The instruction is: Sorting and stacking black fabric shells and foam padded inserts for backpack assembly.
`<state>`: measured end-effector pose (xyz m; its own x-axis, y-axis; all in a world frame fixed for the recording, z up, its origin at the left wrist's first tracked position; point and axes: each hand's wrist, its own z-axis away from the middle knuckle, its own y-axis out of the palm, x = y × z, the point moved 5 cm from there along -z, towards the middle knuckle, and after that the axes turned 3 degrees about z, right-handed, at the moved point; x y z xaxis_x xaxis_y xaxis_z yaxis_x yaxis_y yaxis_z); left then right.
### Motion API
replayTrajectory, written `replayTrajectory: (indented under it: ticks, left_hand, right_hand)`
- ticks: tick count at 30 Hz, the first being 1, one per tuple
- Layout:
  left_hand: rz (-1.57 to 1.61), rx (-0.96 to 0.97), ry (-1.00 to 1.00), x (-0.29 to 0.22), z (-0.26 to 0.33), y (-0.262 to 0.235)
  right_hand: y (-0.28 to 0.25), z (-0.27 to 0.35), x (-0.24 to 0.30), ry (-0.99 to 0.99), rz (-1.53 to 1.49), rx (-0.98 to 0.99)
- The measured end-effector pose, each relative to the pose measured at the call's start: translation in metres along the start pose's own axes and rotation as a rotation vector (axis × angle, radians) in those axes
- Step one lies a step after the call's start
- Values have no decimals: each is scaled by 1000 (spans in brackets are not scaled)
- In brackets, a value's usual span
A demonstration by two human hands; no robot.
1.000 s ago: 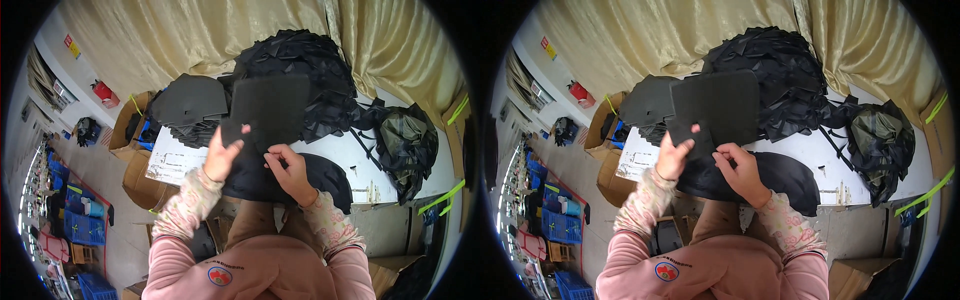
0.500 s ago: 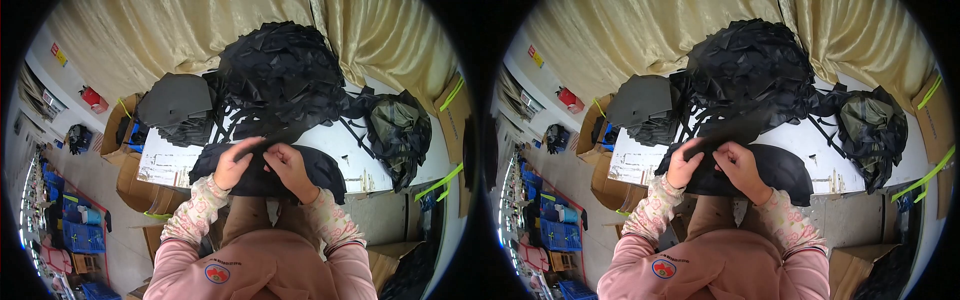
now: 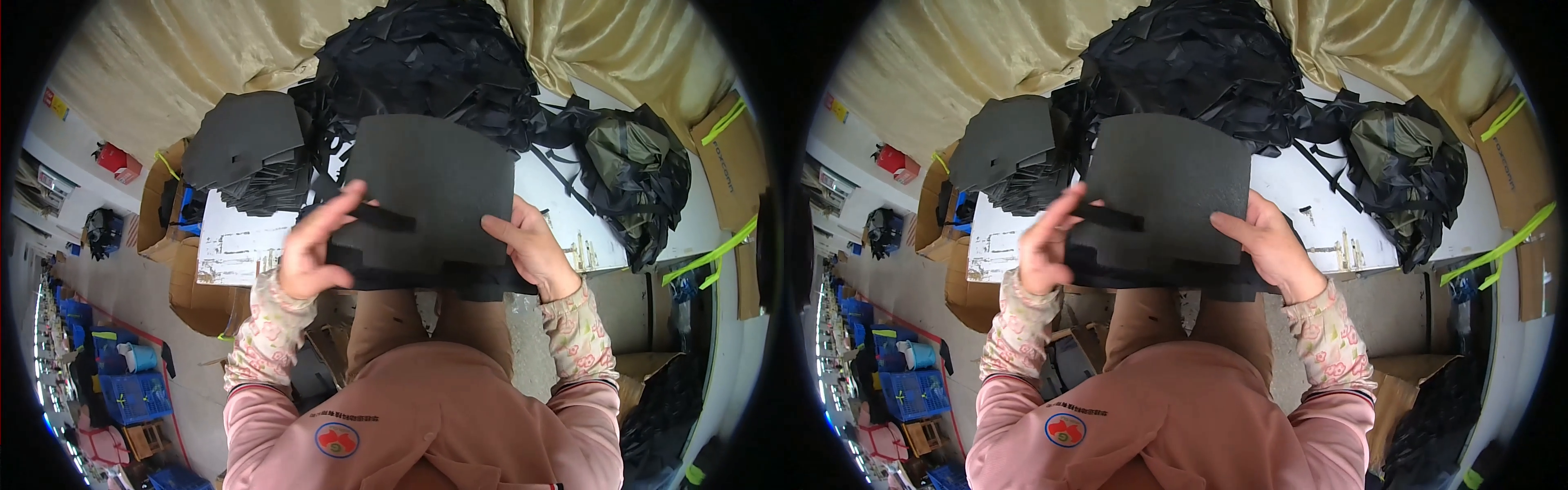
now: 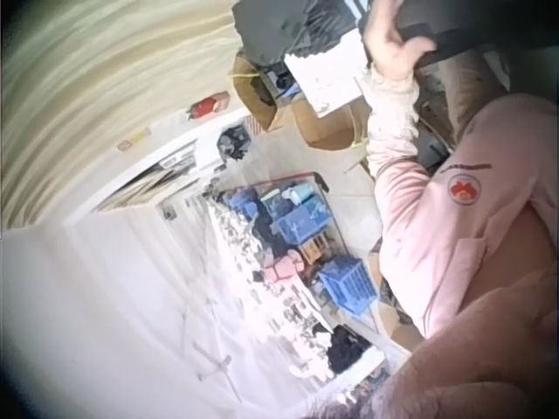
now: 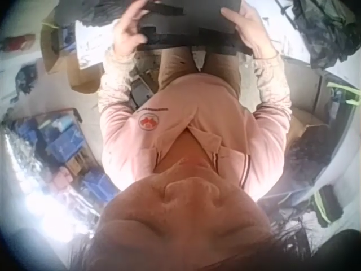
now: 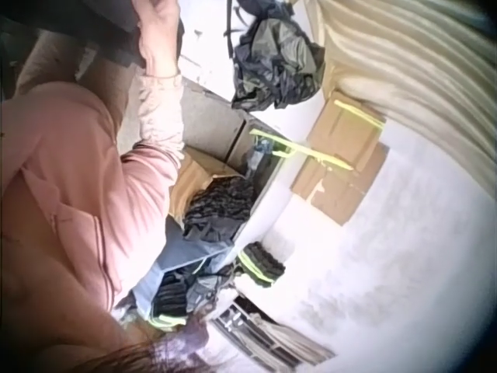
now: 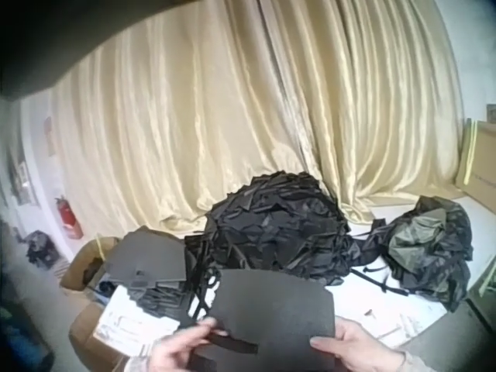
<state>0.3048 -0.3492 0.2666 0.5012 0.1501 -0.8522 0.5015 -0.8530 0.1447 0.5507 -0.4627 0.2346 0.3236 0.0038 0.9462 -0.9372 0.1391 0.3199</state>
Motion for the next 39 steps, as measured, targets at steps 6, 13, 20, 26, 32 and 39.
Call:
replayTrajectory:
  ticks: [6,13,20,26,32,39]
  left_hand:
    - [-145,-886,131,-14,61,-91]
    - [-494,-1021,-266,49,178,-188]
    - [-61,-224,-748,102,109,3]
    - [1138,-369,-1088,175,104,142]
    - [1155,-635,-852,202,78,142]
    - [1082,-697,-919,215,83,145]
  right_hand:
    - [-103,34,-88,157,189,-246]
    - [-156,59,-115,284,408,-391]
    - [-154,59,-113,250,219,-395]
    - [-141,65,-100,286,33,-375]
    - [-124,65,-92,263,46,-358]
    - [-130,66,-97,93,493,-421]
